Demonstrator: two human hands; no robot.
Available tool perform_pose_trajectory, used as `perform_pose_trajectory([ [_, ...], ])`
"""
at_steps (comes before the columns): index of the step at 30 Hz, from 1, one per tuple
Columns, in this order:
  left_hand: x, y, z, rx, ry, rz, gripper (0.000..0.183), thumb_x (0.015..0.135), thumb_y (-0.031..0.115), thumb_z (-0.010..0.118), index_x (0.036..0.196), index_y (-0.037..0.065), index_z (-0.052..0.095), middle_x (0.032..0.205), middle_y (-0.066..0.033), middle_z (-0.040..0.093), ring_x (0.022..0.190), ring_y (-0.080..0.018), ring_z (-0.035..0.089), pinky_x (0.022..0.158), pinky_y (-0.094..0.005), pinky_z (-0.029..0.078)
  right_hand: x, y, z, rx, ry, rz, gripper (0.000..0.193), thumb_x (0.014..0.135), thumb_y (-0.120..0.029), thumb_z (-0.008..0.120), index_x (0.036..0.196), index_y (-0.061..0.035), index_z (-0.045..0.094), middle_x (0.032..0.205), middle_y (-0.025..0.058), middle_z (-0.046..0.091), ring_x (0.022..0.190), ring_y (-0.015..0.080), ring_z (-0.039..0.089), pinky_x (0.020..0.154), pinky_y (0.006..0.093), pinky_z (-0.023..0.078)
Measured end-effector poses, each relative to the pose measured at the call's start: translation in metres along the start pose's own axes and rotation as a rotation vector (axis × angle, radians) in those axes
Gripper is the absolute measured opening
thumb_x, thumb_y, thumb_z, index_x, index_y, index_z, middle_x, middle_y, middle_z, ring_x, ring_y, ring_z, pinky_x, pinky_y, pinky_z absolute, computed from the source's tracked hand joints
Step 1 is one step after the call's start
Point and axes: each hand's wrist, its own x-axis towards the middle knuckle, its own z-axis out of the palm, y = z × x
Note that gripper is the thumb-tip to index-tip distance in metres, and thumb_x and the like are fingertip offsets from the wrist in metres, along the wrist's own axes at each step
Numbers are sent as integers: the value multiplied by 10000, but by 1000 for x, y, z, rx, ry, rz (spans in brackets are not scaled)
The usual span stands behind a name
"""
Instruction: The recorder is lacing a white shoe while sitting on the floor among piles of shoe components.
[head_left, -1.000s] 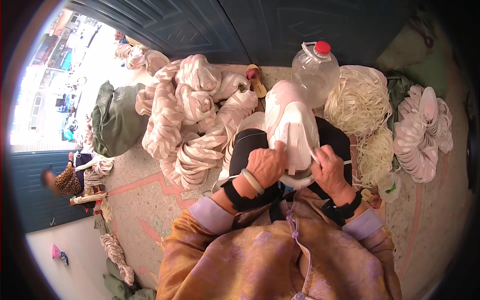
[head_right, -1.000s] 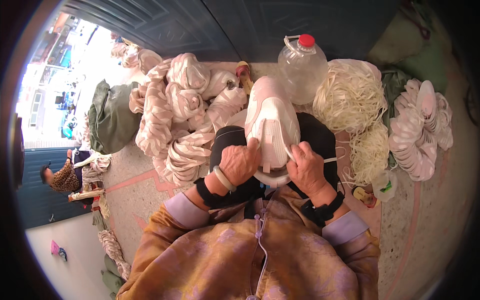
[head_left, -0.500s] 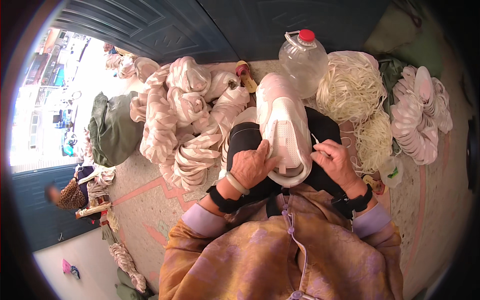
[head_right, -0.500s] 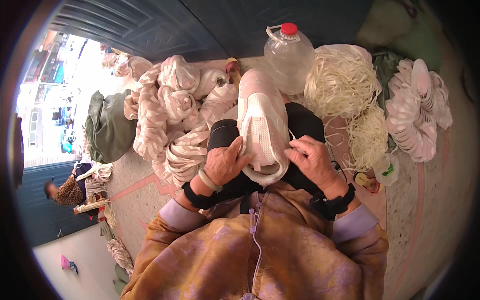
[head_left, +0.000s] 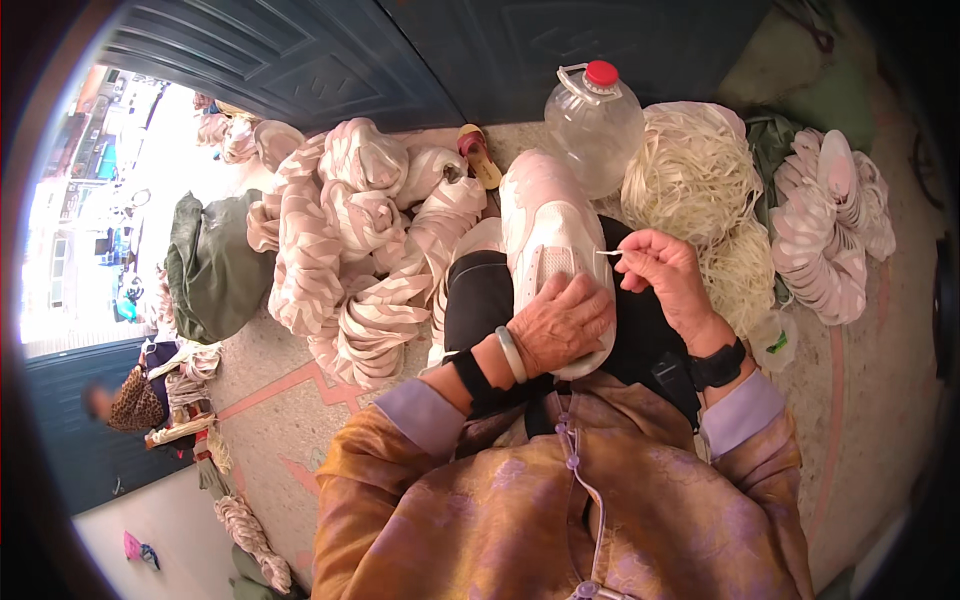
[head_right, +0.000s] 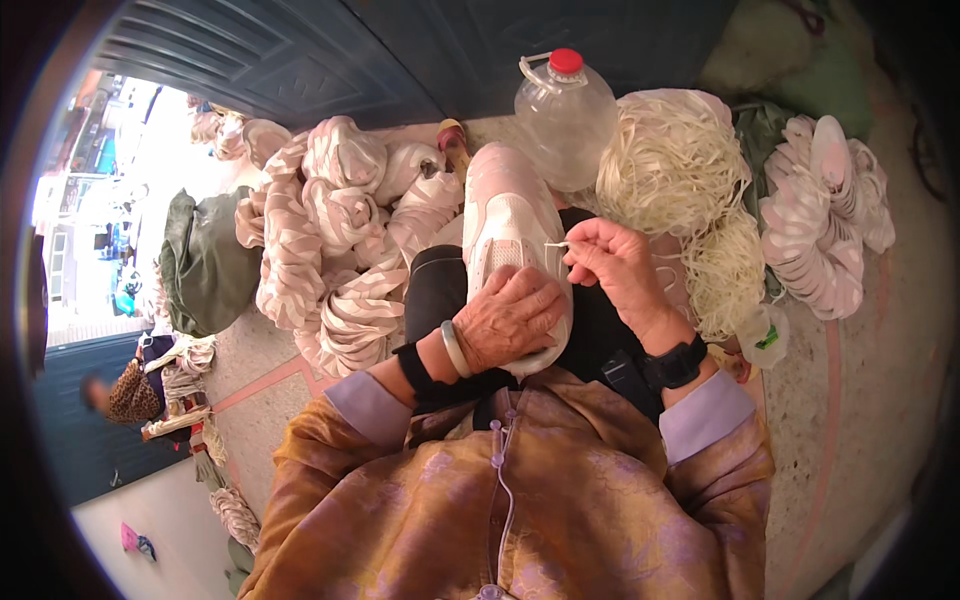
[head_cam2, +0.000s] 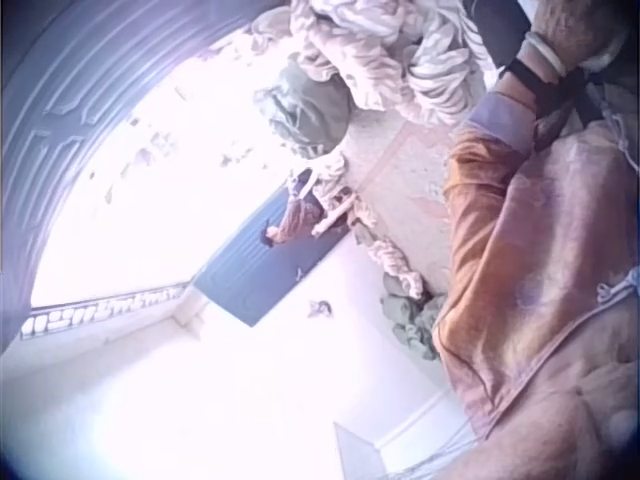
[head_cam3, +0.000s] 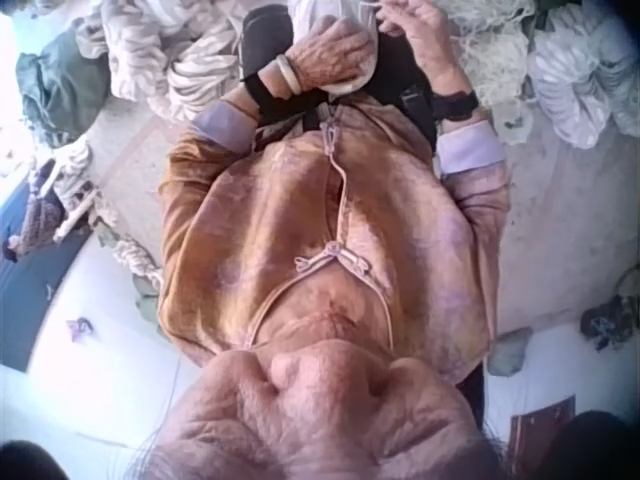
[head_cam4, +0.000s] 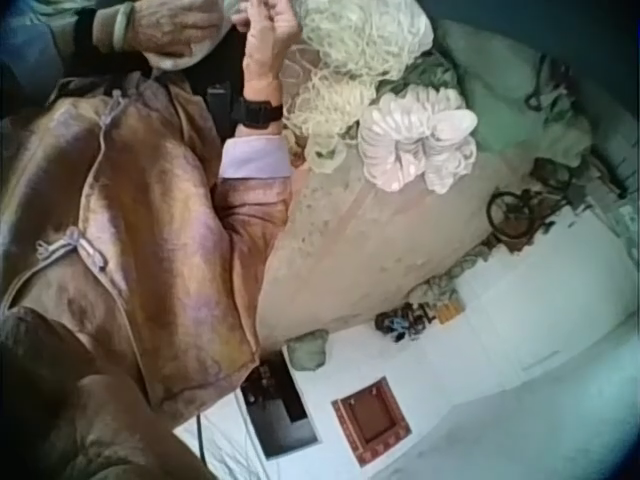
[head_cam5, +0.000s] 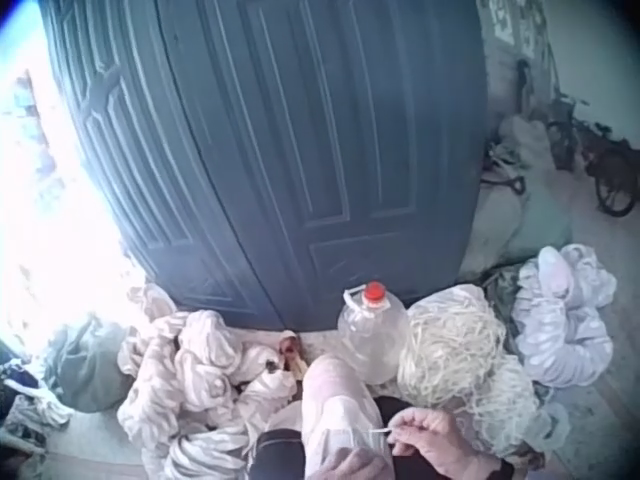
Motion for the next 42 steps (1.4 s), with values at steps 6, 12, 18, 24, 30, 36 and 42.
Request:
perform_pose_trajectory([
  [6,9,-3,6,17,-47,-4,384,701,337,662,983,79,627,1037,-23,545,1035,-238,454,819,-393,393,-5,8,-15,146,121,-24,113,890,-125,572,981,-68,607,742,17,612,555,44,513,510,174,420],
  [12,20,1,17,42,-27,-57,307,711,346,659,904,109,618,1005,-13,550,1044,-224,447,826,-424,366,-23,9,-15,203,162,-67,107,871,-81,557,954,-57,622,725,11,595,537,27,454,481,160,364],
  [18,24,0,17,42,-119,-71,233,741,318,642,847,113,610,987,-16,554,1005,-232,453,810,-423,357,-36,-15,-14,246,120,-96,135,887,-97,570,996,-40,625,721,11,580,522,20,409,469,150,328],
  [24,30,4,15,37,-140,-53,264,729,314,644,864,93,593,979,-28,548,998,-249,448,812,-430,354,-51,-20,-6,159,109,-135,212,903,-148,582,1072,-23,614,766,35,625,568,48,497,528,161,385],
  [30,23,8,23,36,-121,-45,412,678,267,680,1008,50,561,1086,-106,531,1050,-291,444,839,-448,356,-47,-8,-17,32,28,-19,215,897,-163,594,1063,-29,618,823,55,666,651,74,597,571,198,456],
  [36,5,-3,-11,-218,222,-97,381,630,141,709,978,50,582,1069,-116,555,975,-332,512,834,-456,402,-19,-9,-2,-222,39,-17,85,872,-102,570,896,-36,619,728,10,620,628,70,556,567,207,441],
  [42,-17,-46,-2,-309,370,-650,145,722,89,671,840,54,595,791,-74,577,706,-242,563,650,-337,464,20,14,23,-466,10,-279,96,830,-87,607,832,9,608,667,51,607,580,110,527,560,262,442],
])
